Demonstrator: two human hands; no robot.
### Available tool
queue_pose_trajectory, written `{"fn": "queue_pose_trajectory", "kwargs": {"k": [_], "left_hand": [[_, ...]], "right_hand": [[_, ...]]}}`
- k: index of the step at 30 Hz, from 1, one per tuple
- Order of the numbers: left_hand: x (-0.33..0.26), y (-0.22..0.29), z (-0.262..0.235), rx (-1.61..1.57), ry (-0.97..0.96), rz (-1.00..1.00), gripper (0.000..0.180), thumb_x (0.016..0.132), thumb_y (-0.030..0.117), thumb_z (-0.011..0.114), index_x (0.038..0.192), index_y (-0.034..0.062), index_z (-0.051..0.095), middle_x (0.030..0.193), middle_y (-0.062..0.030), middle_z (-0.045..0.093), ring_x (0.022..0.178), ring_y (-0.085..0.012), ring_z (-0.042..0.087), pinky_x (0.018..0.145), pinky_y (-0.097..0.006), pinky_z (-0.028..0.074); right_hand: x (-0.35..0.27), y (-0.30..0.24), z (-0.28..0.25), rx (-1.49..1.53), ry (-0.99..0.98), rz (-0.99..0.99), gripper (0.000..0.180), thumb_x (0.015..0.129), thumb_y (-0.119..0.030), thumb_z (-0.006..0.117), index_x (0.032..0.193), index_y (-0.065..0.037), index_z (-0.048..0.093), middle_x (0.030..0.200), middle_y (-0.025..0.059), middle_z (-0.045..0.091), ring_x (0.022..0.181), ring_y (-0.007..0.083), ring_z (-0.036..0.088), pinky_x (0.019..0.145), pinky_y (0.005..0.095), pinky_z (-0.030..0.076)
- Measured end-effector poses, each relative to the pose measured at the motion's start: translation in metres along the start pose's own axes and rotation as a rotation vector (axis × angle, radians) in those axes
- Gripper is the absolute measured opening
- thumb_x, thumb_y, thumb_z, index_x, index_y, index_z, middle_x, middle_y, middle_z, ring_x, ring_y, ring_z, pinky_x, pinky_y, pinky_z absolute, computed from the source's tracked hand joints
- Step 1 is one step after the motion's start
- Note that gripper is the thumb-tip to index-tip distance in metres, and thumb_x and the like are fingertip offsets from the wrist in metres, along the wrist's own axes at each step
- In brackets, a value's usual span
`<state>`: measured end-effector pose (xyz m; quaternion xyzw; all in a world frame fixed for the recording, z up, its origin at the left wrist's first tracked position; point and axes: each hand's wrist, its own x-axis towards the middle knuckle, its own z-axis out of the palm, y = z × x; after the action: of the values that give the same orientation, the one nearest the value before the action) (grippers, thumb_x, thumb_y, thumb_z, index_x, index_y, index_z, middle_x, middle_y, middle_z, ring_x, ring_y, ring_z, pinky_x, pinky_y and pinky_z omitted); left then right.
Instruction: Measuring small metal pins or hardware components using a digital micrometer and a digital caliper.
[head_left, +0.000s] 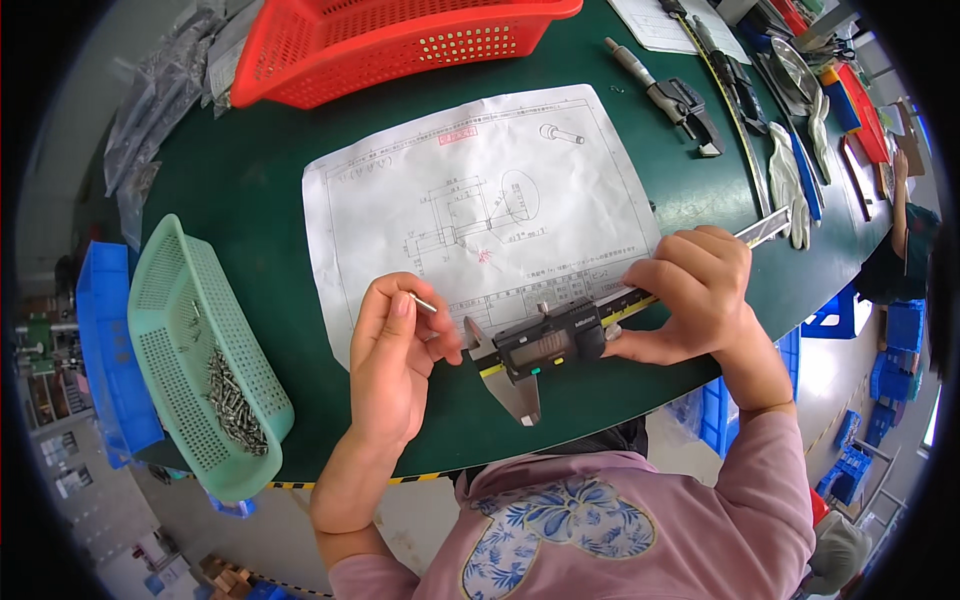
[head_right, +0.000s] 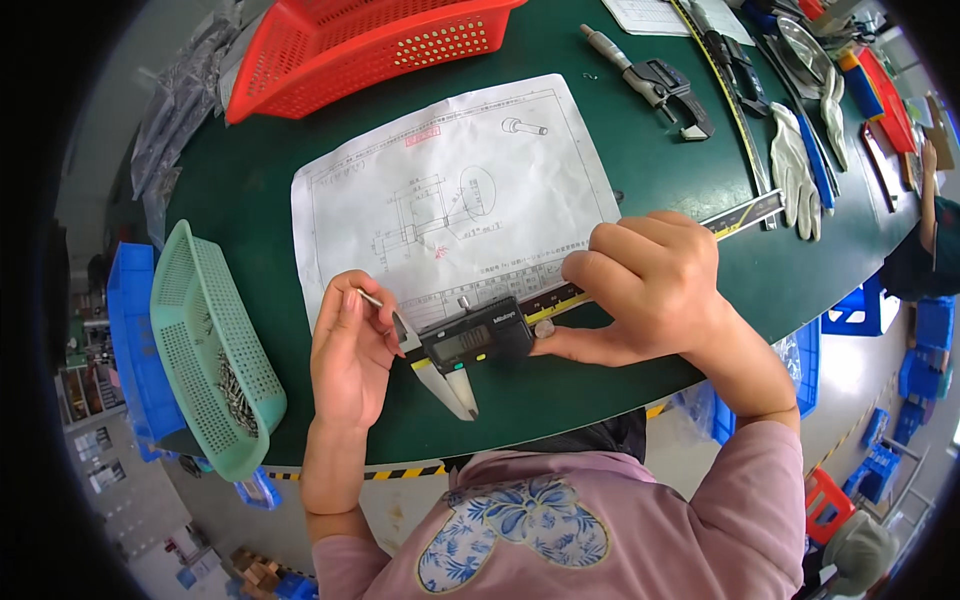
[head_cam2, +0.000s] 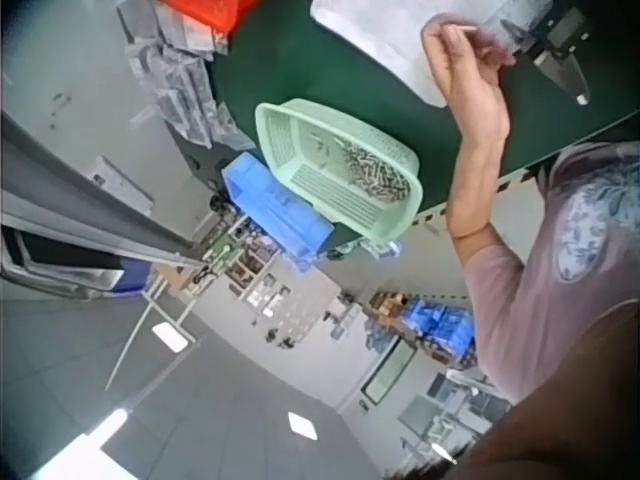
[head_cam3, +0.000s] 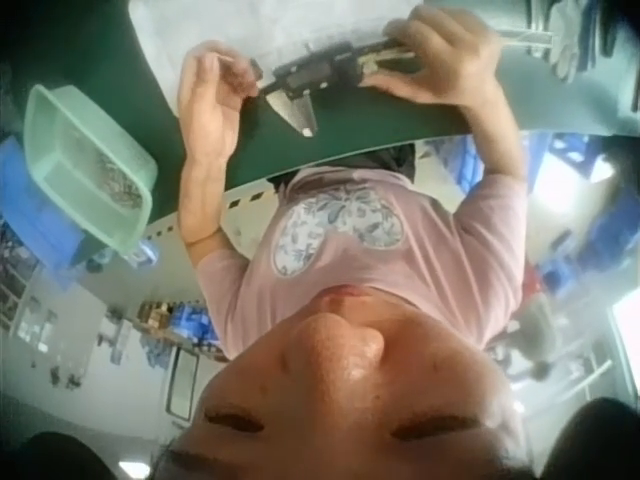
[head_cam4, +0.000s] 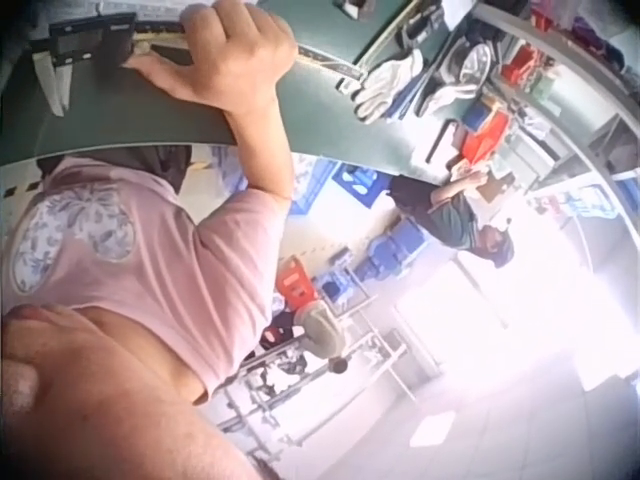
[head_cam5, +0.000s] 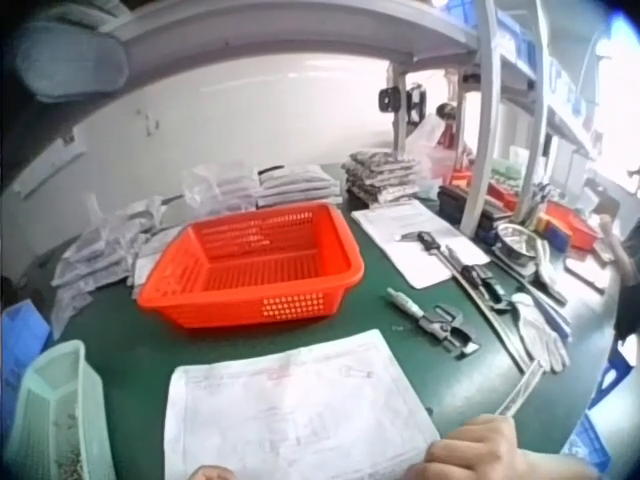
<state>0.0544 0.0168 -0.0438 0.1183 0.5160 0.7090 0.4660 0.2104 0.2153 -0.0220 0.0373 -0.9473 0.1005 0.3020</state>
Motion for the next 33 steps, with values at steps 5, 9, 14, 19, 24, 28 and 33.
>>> {"fn": "queue_pose_trajectory", "kwargs": {"k": [5, 9, 14, 19, 24, 28, 33], "left_hand": [[0.000, -0.002, -0.005, -0.160, -0.039, -0.045, 0.017, 0.088, 0.018, 0.040, 0.100, 0.0068, 0.044, 0.096, -0.0075, 0.054, 0.088, -0.0161, 0.052, 0.075, -0.029, 0.041], [0.000, -0.008, -0.007, -0.361, -0.165, -0.102, 0.022, 0.087, 0.017, 0.043, 0.107, 0.0072, 0.045, 0.109, -0.0105, 0.052, 0.101, -0.0215, 0.050, 0.081, -0.031, 0.040], [-0.001, -0.012, -0.006, -0.555, -0.285, -0.145, 0.026, 0.088, 0.016, 0.042, 0.112, 0.0062, 0.046, 0.111, -0.0123, 0.051, 0.102, -0.0229, 0.050, 0.080, -0.031, 0.044], [-0.001, -0.012, -0.007, -0.548, -0.288, -0.162, 0.028, 0.088, 0.016, 0.041, 0.113, 0.0054, 0.046, 0.111, -0.0137, 0.051, 0.101, -0.0234, 0.051, 0.079, -0.031, 0.045], [-0.003, -0.015, -0.007, -0.512, -0.271, -0.178, 0.027, 0.088, 0.015, 0.042, 0.112, 0.0038, 0.047, 0.109, -0.0157, 0.052, 0.099, -0.0243, 0.053, 0.079, -0.031, 0.046], [-0.002, -0.014, -0.007, -0.534, -0.277, -0.163, 0.027, 0.088, 0.015, 0.042, 0.112, 0.0034, 0.047, 0.109, -0.0168, 0.052, 0.099, -0.0250, 0.053, 0.081, -0.033, 0.046], [-0.002, -0.014, -0.006, -0.532, -0.285, -0.147, 0.028, 0.088, 0.015, 0.042, 0.112, 0.0020, 0.047, 0.109, -0.0177, 0.052, 0.100, -0.0261, 0.052, 0.082, -0.035, 0.045]], "right_hand": [[-0.005, 0.001, 0.008, 0.142, -0.053, 0.011, 0.043, 0.057, -0.045, 0.069, 0.064, -0.007, 0.050, 0.050, 0.0006, 0.036, 0.037, 0.0155, 0.038, 0.035, 0.0264, 0.027], [-0.009, 0.001, 0.011, 0.151, -0.054, 0.015, 0.043, 0.057, -0.045, 0.069, 0.066, -0.007, 0.051, 0.051, 0.0010, 0.037, 0.037, 0.0157, 0.039, 0.035, 0.0266, 0.028], [-0.010, 0.003, 0.009, 0.164, -0.117, 0.027, 0.039, 0.058, -0.039, 0.068, 0.071, -0.005, 0.054, 0.053, 0.0025, 0.040, 0.038, 0.0176, 0.040, 0.036, 0.0276, 0.029], [-0.007, 0.002, 0.008, 0.211, -0.107, 0.044, 0.038, 0.057, -0.037, 0.068, 0.072, -0.005, 0.054, 0.054, 0.0030, 0.041, 0.039, 0.0181, 0.042, 0.036, 0.0279, 0.031], [-0.007, 0.001, 0.008, 0.189, -0.133, 0.031, 0.039, 0.058, -0.038, 0.069, 0.073, -0.005, 0.054, 0.055, 0.0029, 0.043, 0.041, 0.0174, 0.043, 0.037, 0.0273, 0.032], [-0.005, 0.001, 0.006, 0.192, -0.167, 0.022, 0.038, 0.059, -0.037, 0.067, 0.075, -0.004, 0.055, 0.056, 0.0029, 0.043, 0.041, 0.0172, 0.044, 0.037, 0.0272, 0.032], [-0.005, 0.002, 0.006, 0.204, -0.172, 0.020, 0.036, 0.061, -0.034, 0.066, 0.077, -0.003, 0.056, 0.057, 0.0035, 0.045, 0.042, 0.0179, 0.045, 0.037, 0.0274, 0.033]]}}
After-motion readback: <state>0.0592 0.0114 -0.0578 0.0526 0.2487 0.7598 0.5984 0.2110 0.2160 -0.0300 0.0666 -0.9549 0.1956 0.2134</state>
